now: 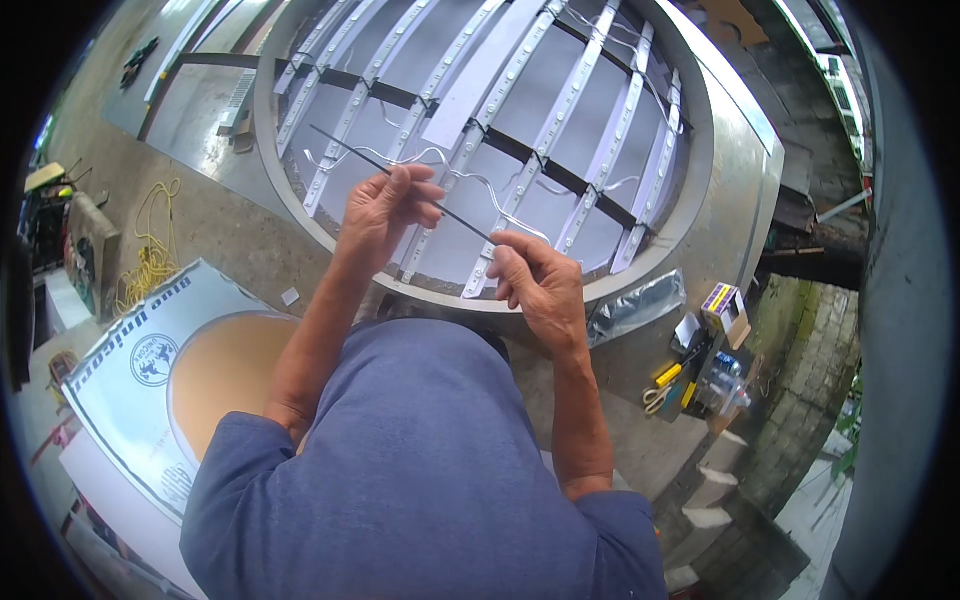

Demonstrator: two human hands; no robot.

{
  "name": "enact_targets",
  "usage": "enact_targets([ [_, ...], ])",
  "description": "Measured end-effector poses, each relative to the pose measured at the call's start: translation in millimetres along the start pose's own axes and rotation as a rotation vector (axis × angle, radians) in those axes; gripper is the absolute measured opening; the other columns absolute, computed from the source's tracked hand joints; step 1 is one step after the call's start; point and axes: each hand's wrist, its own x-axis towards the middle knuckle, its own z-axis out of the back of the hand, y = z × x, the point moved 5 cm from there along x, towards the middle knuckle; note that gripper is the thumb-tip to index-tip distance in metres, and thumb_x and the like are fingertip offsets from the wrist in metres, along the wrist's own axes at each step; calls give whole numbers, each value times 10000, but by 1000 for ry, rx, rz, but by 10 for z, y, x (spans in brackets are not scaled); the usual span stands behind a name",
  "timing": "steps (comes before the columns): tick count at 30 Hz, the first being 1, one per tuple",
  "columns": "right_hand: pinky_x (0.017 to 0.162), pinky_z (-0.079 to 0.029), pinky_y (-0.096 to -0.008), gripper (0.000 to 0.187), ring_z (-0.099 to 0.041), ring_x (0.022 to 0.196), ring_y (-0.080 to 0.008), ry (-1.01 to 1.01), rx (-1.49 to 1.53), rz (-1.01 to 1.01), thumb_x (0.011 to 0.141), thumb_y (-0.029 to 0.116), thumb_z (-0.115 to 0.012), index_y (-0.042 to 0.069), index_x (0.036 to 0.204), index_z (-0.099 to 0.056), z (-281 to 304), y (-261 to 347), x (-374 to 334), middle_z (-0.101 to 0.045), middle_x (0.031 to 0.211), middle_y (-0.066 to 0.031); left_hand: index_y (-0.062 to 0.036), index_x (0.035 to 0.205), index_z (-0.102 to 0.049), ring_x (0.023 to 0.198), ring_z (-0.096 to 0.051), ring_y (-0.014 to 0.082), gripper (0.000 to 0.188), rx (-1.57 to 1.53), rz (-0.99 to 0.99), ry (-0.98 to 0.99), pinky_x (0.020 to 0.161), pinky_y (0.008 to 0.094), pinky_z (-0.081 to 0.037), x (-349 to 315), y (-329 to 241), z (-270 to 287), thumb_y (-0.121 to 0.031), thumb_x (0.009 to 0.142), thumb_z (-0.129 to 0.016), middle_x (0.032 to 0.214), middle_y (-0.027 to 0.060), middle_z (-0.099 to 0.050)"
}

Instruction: Installing and wiring LED strips and a power supply inside a large circular sign frame.

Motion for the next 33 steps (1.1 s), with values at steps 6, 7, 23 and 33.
enact_targets([
  [6,557,-428,-200,166,-545,628,-48,-48,-133,18,999,104,-644,-1,1105,-718,144,125,217,-651,767,-6,46,1203,-637,841,-756,247,421,-97,-38,64,710,326,-639,66,68,-116,-330,1046,-528,1053,202,-728],
  [7,558,-425,-206,155,-545,628,-47,-67,-204,88,994,100,-646,9,1096,-720,246,158,298,-652,768,2,52,1248,-620,897,-749,240,419,-93,-16,75,727,313,-634,78,72,-143,-306,1044,-549,1108,193,-716],
  [23,680,-570,-367,65,-701,766,-256,44,-1470,1101,957,133,-651,92,1008,-656,473,1687,2099,-680,870,-56,81,1244,-582,768,-724,226,331,1011,-256,-269,614,318,-567,463,502,0,-52,944,-624,1200,198,-623],
  [33,763,-594,-389,106,-717,887,-264,173,-1571,1227,935,64,-655,101,1034,-660,249,1785,2704,-689,935,-59,-60,1120,-625,833,-685,336,212,1484,-356,-284,696,421,-569,458,392,-161,-85,909,-638,1101,122,-646],
])
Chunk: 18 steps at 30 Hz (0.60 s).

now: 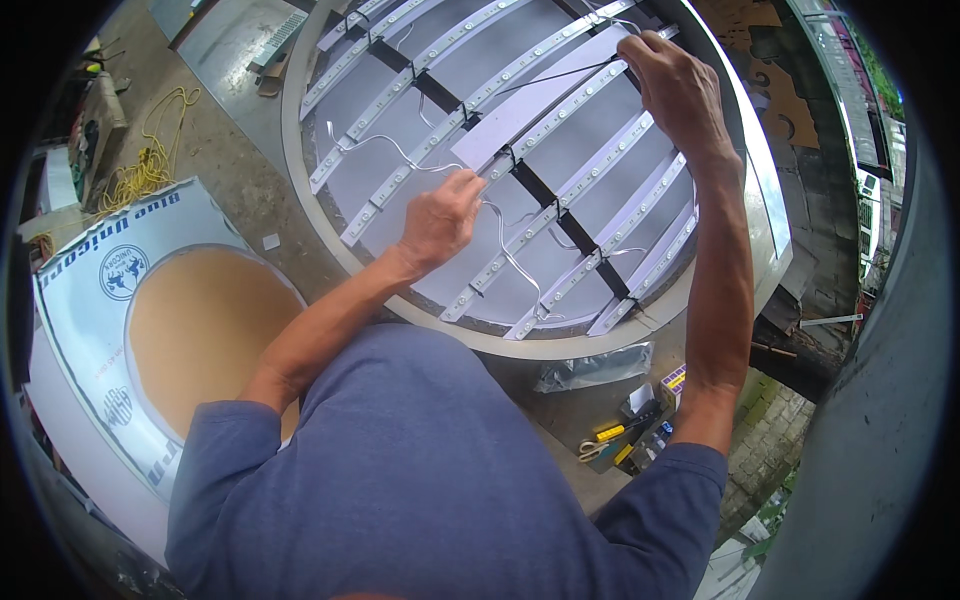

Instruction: Installing and wiring LED strips and a power supply inside a large circular sign frame.

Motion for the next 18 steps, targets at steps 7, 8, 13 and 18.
enact_targets([
  [7,688,-529,-423,112,-670,820,-309,153,54,48,809,-17,-618,80,862,-632,-155,125,398,-607,878,-108,-7,996,-672,821,-646,353,133,126,134,-161,788,463,-543,-268,612,29,-61,896,-602,950,165,-644],
  [8,683,-525,-423,110,-667,828,-314,134,57,61,822,-14,-589,80,865,-628,-212,110,410,-602,872,-107,-7,996,-672,821,-646,353,133,126,133,-160,788,463,-543,-304,671,-8,-61,896,-602,950,165,-644],
  [13,694,-528,-430,120,-663,841,-321,151,98,97,829,-9,-569,89,857,-632,-488,36,529,-599,876,-104,60,1144,-693,986,-692,369,322,-27,355,220,941,435,-529,-240,890,-328,6,869,-535,1166,251,-686],
  [18,718,-587,-365,129,-675,879,-242,143,49,165,883,23,-654,131,943,-690,-985,52,588,-619,923,-59,54,1252,-644,1042,-708,304,374,-549,729,130,943,395,-542,-254,1256,-654,21,914,-487,1233,237,-675],
])
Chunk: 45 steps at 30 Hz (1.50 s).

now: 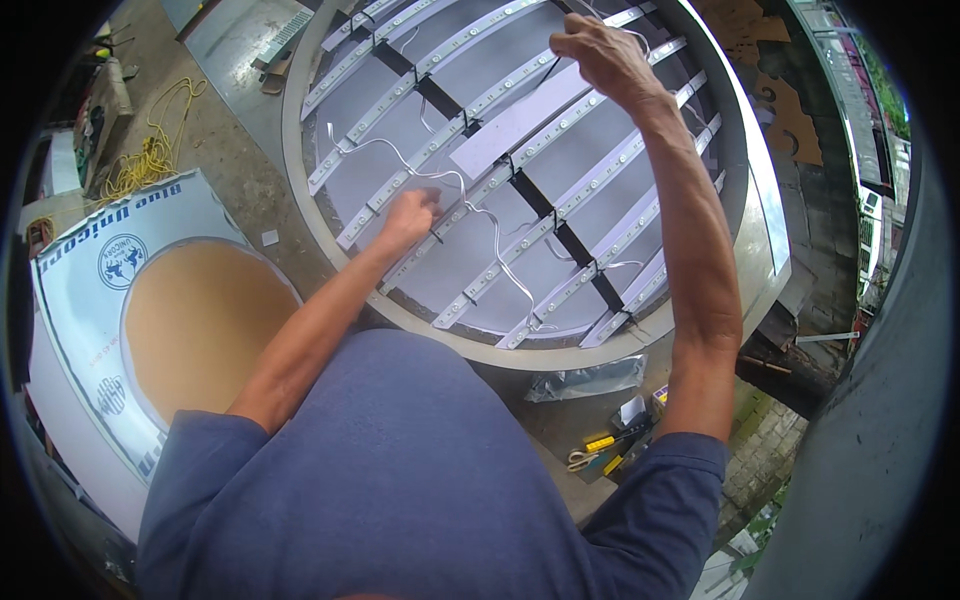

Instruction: Installing and wiring LED strips and a power supply inside a large circular sign frame.

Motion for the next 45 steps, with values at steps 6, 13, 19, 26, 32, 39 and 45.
enact_targets([
  [6,739,-588,-393,291,-647,1003,-222,46,88,-22,831,-87,-643,152,993,-680,-238,-28,28,-600,964,-27,-26,1409,-504,992,-722,276,431,-615,168,67,867,366,-604,242,118,-155,-13,981,-551,1138,138,-680],
  [13,741,-584,-363,169,-644,912,-196,9,60,70,915,-2,-635,151,941,-702,-76,-38,134,-604,922,-6,-45,1323,-562,888,-731,247,359,-746,5,150,785,346,-627,535,185,-192,-100,980,-652,1068,116,-696],
  [19,762,-582,-367,186,-646,929,-192,-32,85,98,930,-10,-615,153,946,-704,-111,-34,188,-617,924,-9,-40,1236,-618,836,-718,215,287,-694,-46,208,742,322,-608,686,210,-161,-122,966,-670,1015,102,-703],
  [26,829,-561,-387,256,-631,994,-234,33,151,17,845,-75,-612,140,964,-682,-339,-152,190,-618,950,-32,-37,1186,-636,835,-701,206,241,-627,-112,232,746,320,-589,834,76,-347,-138,968,-660,993,93,-698],
  [32,856,-577,-383,300,-631,1009,-234,34,194,14,828,-101,-616,156,964,-692,-444,-140,184,-626,955,-28,-35,1143,-652,834,-687,199,209,-558,-151,254,749,319,-573,1015,53,-365,-151,969,-651,974,84,-694],
  [39,843,-597,-361,279,-629,1015,-222,-3,196,51,837,-74,-642,168,965,-699,-498,-106,218,-625,954,-19,-33,1092,-670,832,-670,190,183,-475,-193,289,752,317,-555,1046,98,-423,-168,971,-640,952,74,-690],
  [45,818,-590,-362,245,-629,1007,-211,10,180,47,856,-52,-625,158,960,-695,-466,-28,237,-622,955,-20,-31,1049,-685,831,-656,183,177,-397,-235,313,755,316,-539,958,159,-416,-181,973,-631,933,66,-686],
])
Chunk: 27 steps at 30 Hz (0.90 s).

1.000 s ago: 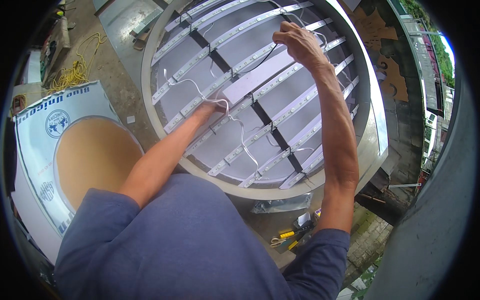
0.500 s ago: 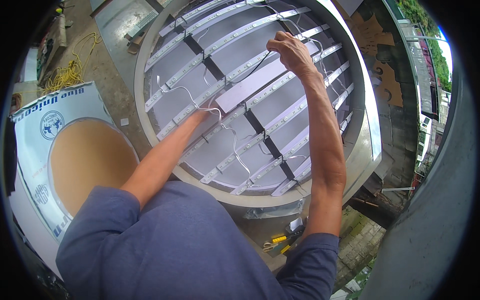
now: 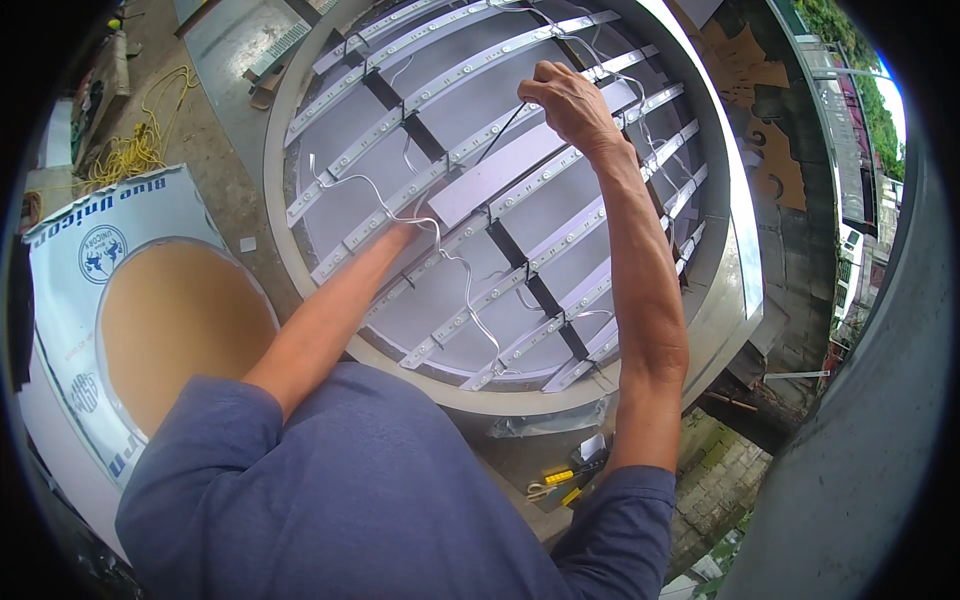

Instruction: Installing and wiring LED strips and a power supply inside a large circular sign frame.

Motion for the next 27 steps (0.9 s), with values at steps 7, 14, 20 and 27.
enact_targets([
  [7,683,-555,-396,156,-654,873,-247,12,48,-1,879,10,-624,124,968,-685,26,445,-187,-626,848,-54,-29,999,-704,830,-639,175,189,104,-15,42,759,315,-520,-297,65,53,-197,974,-621,911,56,-682],
  [14,726,-551,-427,138,-686,841,-310,40,447,-300,934,94,-588,121,977,-716,-160,1002,-862,-684,888,-88,-88,876,-695,703,-518,108,70,-173,272,178,660,295,-422,-305,-256,-92,-148,911,-702,773,-20,-612],
  [20,749,-523,-415,133,-665,847,-323,33,783,-470,890,92,-641,50,970,-738,-468,1286,-1106,-669,888,-127,-122,900,-721,682,-574,80,173,-589,218,33,581,262,-401,-157,-163,-87,-221,822,-839,801,-26,-681],
  [27,732,-509,-377,153,-645,796,-262,-11,815,-559,879,114,-677,26,986,-743,-583,1394,-1142,-652,869,-116,-118,963,-724,755,-626,98,192,-652,273,62,641,246,-472,-124,-36,-38,-203,829,-832,883,-15,-709],
])
